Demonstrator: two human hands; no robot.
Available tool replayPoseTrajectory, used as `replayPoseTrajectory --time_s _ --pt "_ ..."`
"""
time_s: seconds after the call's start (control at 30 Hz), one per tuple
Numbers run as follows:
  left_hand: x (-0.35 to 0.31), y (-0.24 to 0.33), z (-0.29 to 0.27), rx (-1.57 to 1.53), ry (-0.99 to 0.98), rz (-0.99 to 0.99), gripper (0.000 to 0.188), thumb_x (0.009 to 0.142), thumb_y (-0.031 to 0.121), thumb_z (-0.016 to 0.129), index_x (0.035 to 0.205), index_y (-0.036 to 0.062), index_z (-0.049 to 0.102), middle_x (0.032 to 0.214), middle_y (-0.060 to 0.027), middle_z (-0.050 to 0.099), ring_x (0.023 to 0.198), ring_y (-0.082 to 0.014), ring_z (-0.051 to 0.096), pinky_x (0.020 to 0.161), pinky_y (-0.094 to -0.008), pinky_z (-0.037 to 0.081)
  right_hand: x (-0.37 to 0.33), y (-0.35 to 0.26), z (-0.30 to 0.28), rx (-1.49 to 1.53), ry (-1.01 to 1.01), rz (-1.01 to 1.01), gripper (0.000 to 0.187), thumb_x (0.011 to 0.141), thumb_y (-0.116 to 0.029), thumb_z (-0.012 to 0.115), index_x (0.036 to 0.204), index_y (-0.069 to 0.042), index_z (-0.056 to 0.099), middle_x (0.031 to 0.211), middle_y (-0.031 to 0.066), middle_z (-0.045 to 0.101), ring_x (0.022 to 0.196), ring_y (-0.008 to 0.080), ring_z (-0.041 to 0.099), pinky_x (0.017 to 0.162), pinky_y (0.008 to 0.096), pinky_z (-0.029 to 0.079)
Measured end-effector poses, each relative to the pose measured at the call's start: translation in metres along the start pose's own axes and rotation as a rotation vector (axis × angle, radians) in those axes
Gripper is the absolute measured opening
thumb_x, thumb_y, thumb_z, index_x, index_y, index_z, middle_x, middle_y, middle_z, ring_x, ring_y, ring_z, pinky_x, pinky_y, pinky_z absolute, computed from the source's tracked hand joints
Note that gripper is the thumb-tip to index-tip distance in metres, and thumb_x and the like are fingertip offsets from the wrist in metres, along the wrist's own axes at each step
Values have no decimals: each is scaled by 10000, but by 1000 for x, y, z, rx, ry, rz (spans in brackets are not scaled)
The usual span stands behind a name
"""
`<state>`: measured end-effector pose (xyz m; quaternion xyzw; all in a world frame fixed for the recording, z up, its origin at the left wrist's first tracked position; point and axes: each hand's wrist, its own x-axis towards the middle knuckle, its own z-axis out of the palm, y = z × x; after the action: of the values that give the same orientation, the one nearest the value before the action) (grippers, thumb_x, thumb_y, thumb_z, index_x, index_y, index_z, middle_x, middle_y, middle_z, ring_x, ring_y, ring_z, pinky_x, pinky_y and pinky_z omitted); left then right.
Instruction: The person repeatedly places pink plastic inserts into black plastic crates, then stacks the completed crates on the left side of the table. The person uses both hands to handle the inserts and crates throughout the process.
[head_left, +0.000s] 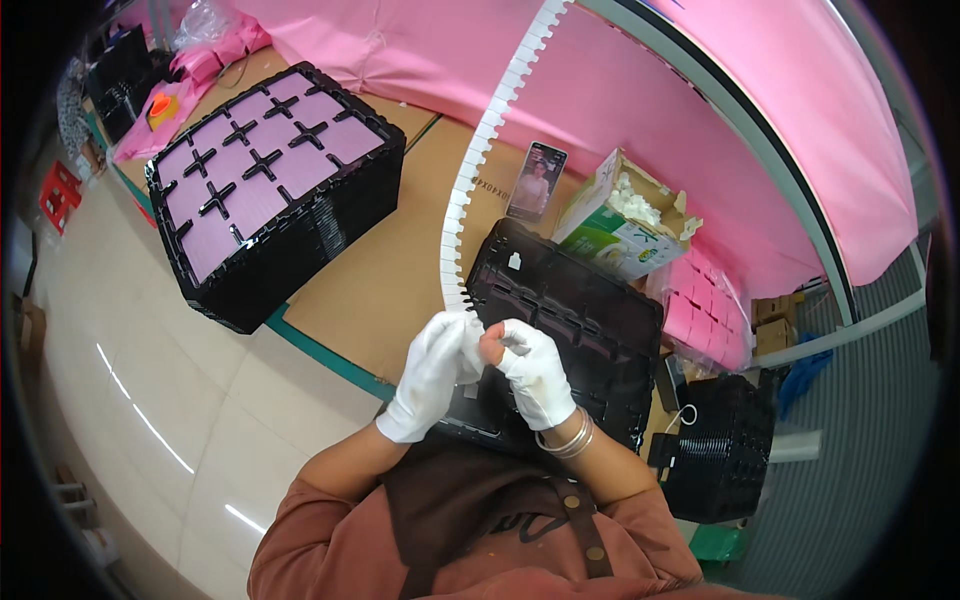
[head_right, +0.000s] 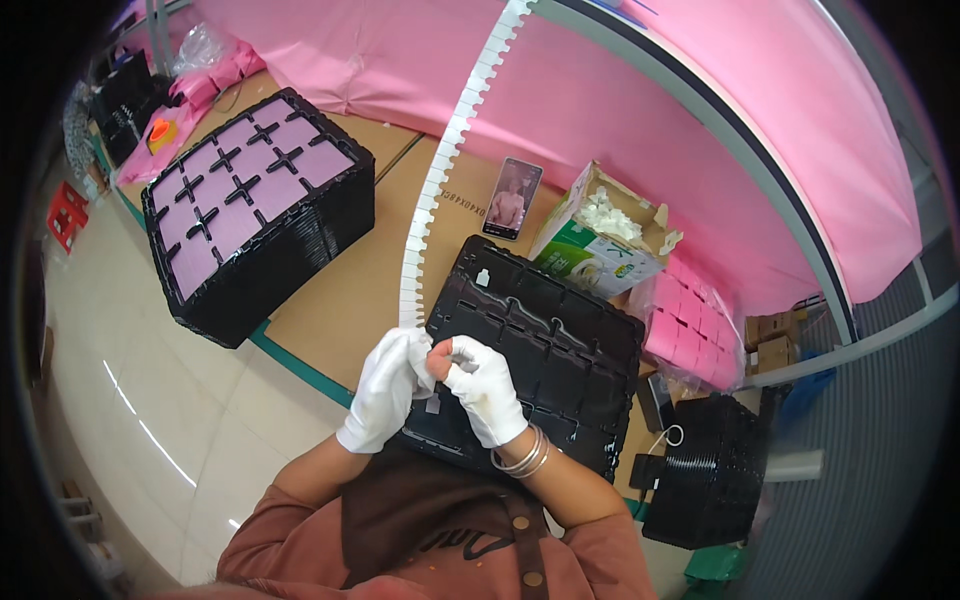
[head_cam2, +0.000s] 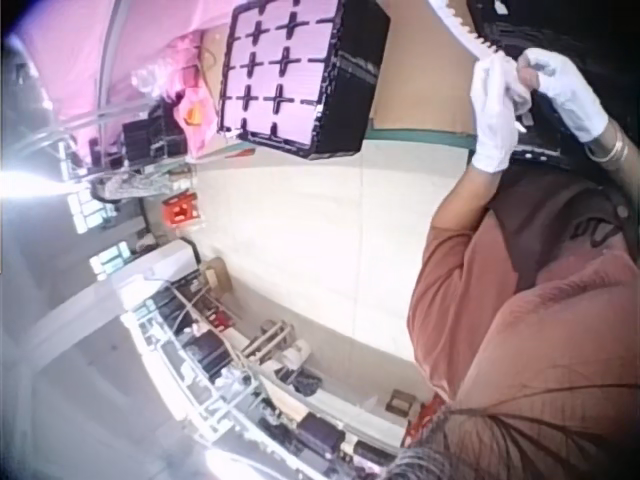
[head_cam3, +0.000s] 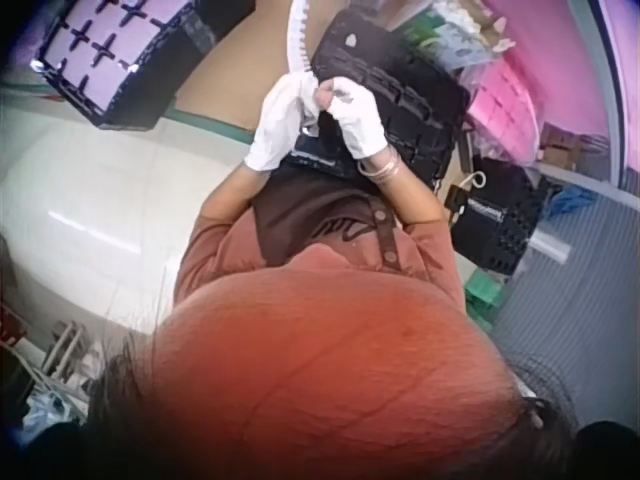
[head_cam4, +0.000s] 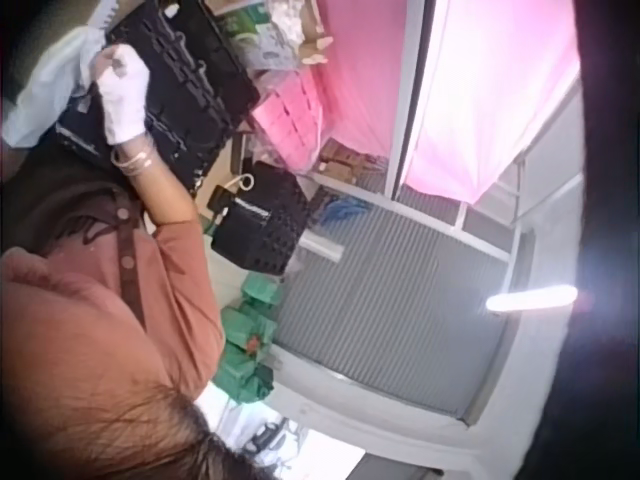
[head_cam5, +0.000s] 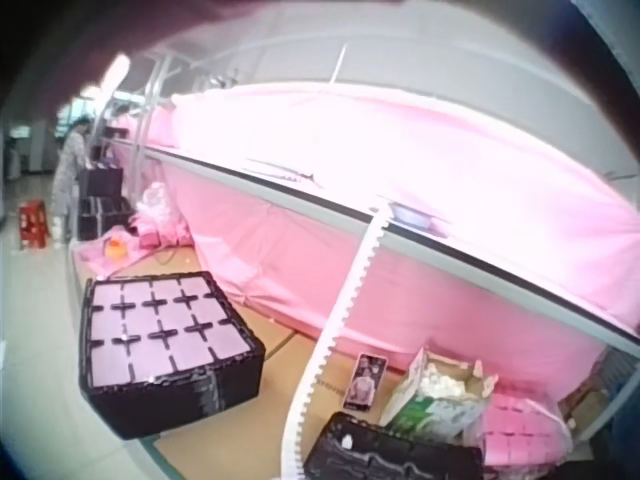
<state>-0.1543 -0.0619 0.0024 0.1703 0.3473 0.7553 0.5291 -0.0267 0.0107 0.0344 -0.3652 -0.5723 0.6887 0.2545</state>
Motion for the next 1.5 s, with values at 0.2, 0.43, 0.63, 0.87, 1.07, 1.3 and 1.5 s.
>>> replayPoseTrajectory --time_s 0.2,0.43,0.63,0.87,1.07,1.3,1.5 --pt "18 -9 -7 89 104 51 123 994 166 585 936 60 607 797 2 602 667 -69 535 600 -222 405 -27 -1 3 -596 154 -679 156 721 8 731 832 -53 641 923 95 614 862 275 585 748 355 485" --pt "23 -13 -12 243 -33 -4 185 986 204 601 939 26 593 723 -19 555 571 -92 495 500 -235 362 -4 -30 -191 -515 555 -444 80 872 -70 667 887 -7 619 861 -7 591 777 82 543 725 227 424" --pt "21 -22 -11 389 27 49 140 956 179 650 940 40 646 891 -6 620 782 -65 538 752 -228 422 2 -9 -310 -655 429 8 65 769 25 706 822 -8 686 777 31 644 703 167 602 679 294 492" --pt "20 -25 -18 474 61 44 110 958 156 635 937 49 646 869 14 595 745 -46 505 713 -208 396 21 25 -296 -1209 477 -150 260 634 50 810 798 -31 626 908 130 625 913 299 621 795 354 508" --pt "21 -28 -18 500 58 54 102 961 143 625 948 44 642 887 1 606 782 -46 519 718 -208 407 26 39 -311 -1069 527 -150 325 643 16 833 830 -29 571 910 140 569 884 335 574 812 391 493" --pt "20 -22 -3 469 68 47 118 959 148 630 959 30 638 842 -4 602 722 -51 519 635 -208 395 9 5 -292 -1297 422 -34 291 712 -96 822 874 -38 588 910 130 574 849 319 585 781 362 498" --pt "3 -9 30 316 -53 -117 88 960 106 625 954 19 621 708 -12 551 548 -60 442 482 -217 306 -18 -21 -128 -606 227 -306 237 805 -116 756 1002 -54 641 892 47 611 807 145 595 712 295 491"
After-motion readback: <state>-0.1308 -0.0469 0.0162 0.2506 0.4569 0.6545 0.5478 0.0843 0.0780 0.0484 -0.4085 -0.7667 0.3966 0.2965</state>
